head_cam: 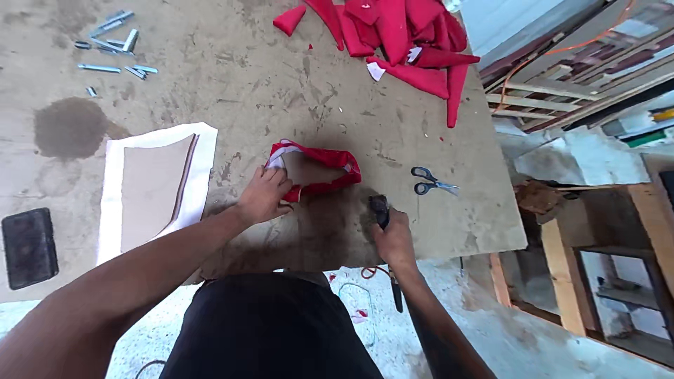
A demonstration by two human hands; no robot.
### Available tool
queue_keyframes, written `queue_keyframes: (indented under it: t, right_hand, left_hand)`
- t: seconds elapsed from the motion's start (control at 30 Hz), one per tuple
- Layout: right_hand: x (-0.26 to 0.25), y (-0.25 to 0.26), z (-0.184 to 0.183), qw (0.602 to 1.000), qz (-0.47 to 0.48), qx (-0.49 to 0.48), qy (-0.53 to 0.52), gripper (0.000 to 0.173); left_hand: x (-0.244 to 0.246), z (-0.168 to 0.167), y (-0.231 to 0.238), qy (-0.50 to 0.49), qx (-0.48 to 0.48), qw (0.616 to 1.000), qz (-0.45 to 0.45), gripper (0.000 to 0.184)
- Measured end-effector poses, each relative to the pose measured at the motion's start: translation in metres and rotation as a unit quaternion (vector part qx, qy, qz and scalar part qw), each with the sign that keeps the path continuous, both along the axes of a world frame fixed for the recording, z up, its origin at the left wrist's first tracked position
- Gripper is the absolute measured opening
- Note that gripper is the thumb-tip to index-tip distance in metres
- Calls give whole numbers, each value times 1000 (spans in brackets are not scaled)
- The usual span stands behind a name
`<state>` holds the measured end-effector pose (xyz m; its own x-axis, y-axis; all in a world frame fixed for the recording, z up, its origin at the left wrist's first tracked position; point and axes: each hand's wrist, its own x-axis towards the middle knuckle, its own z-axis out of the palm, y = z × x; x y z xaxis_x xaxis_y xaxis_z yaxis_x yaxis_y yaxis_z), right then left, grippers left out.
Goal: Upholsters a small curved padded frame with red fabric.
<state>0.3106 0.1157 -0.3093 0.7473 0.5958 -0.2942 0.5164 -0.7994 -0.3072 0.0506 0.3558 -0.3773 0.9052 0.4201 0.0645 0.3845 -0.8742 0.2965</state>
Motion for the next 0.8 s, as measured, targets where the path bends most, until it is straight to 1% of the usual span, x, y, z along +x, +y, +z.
queue_keyframes:
  t: [0.1, 0.17, 0.2, 0.27, 0.3, 0.33, 0.4, 0.5, 0.57, 0.63, 0.73, 0.8]
  right_hand:
    - [3, 0, -10, 999, 33, -13, 19, 66]
    - [6, -2, -18, 997, 70, 2, 31, 65]
    - [5, 2, -17, 996, 85, 13, 31, 58]
    - [-4, 26, -3, 991, 126, 38, 28, 41]
    - [-11, 46, 4, 987, 153, 48, 30, 34]
    - [-18, 73, 12, 981, 184, 37, 39, 32]
    - [-29, 131, 16, 963, 264, -19, 50, 33]
    - [-47, 197, 2, 914, 370, -162, 38, 34]
    - [-54, 218, 2, 888, 405, -219, 18, 34]
    - [-59, 228, -1, 872, 420, -249, 13, 37]
    - [-66, 240, -1, 870, 407, -279, 23, 34]
    - [-66, 247, -2, 869, 400, -292, 24, 31]
  left_hand:
    - [2, -15, -1, 28, 38, 999, -24, 45]
    - [6, -18, -3, 36, 57, 997, -33, 42]
    - [8, -17, -5, 41, 64, 997, -32, 43]
    - [10, -16, -10, 39, 78, 996, -24, 41]
    - [12, -17, -14, 30, 84, 996, -24, 39]
    - [15, -18, -16, 17, 91, 995, -26, 37]
    - [18, -19, -18, -1, 101, 994, -28, 35]
    - [17, -21, -18, -11, 101, 994, -46, 34]
    - [18, -19, -19, -13, 89, 995, -49, 34]
    - [14, -22, -23, -9, 82, 996, -27, 34]
    - [18, -26, -22, -17, 74, 997, 15, 35]
    - [20, -29, -20, -29, 64, 997, 4, 30]
